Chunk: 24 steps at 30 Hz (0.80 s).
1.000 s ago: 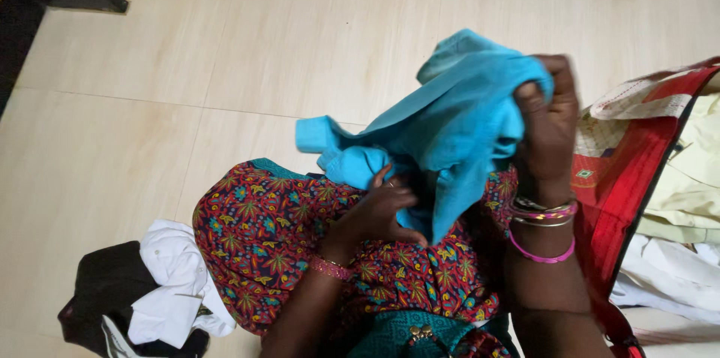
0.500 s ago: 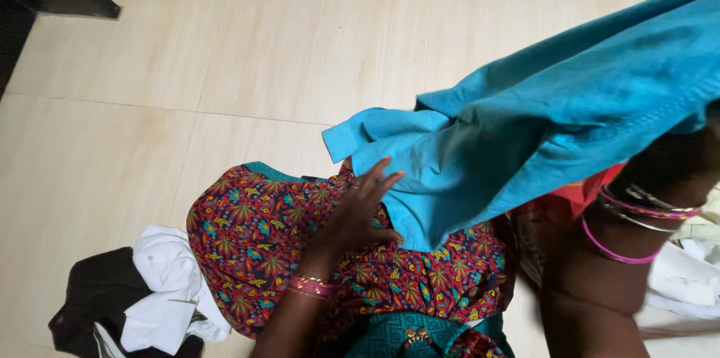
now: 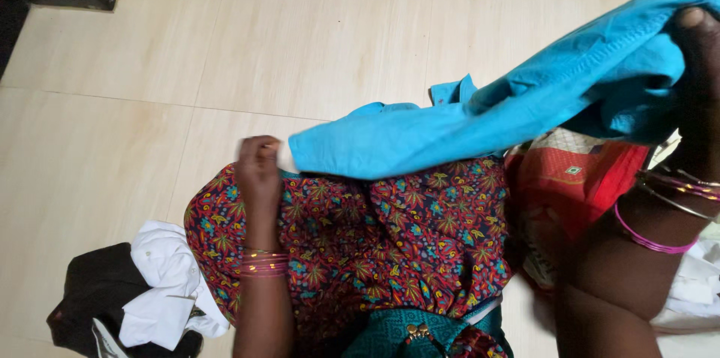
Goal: The person folds a shirt and another blue garment by hand while sitting on the floor, placing them into a bag.
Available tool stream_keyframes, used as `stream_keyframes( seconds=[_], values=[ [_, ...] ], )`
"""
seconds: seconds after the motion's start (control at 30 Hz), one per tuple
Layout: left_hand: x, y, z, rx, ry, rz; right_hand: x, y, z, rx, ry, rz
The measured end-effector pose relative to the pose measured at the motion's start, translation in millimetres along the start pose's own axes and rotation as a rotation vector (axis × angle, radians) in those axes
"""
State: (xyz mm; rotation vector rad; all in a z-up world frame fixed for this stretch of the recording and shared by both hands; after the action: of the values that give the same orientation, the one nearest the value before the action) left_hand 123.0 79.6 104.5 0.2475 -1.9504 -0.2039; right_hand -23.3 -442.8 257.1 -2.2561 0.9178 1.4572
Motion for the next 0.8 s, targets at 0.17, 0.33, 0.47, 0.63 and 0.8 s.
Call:
stream_keyframes(
  seconds=[0.17, 0.33, 0.47, 0.63, 0.8],
  values=[
    [2, 99, -21, 0.392, 0.158, 0.326, -15, -13, 7, -0.057, 0.003, -0.011],
    [52, 19, -9, -0.002, 0.162, 0.484, -38, -35, 20, -0.148, -0.007, -0.027],
    [66, -118, 22, -0.462, 0.252, 0.611, -64, -62, 41, -0.212, 0.060, -0.004],
    [7, -179, 28, -0.430, -0.170, 0.128, -73, -72, 51, -0.248, 0.095, 0.035],
    [-81, -100, 4, -0.280, 0.606, 0.238, -49, -38, 22, -0.216, -0.001, 0.117]
  ],
)
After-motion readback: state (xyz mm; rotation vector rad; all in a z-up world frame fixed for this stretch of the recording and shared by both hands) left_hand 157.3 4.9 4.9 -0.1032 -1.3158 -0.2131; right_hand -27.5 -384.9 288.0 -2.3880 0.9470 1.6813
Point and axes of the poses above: each hand's wrist, its own z-axis away from the middle knuckle, its own y-axis out of the back of the hand, x = y × z, the point moved 7 cm from there along -z, towards the middle knuckle, and after that the axes turned 13 degrees about z, right-handed, at the moved point
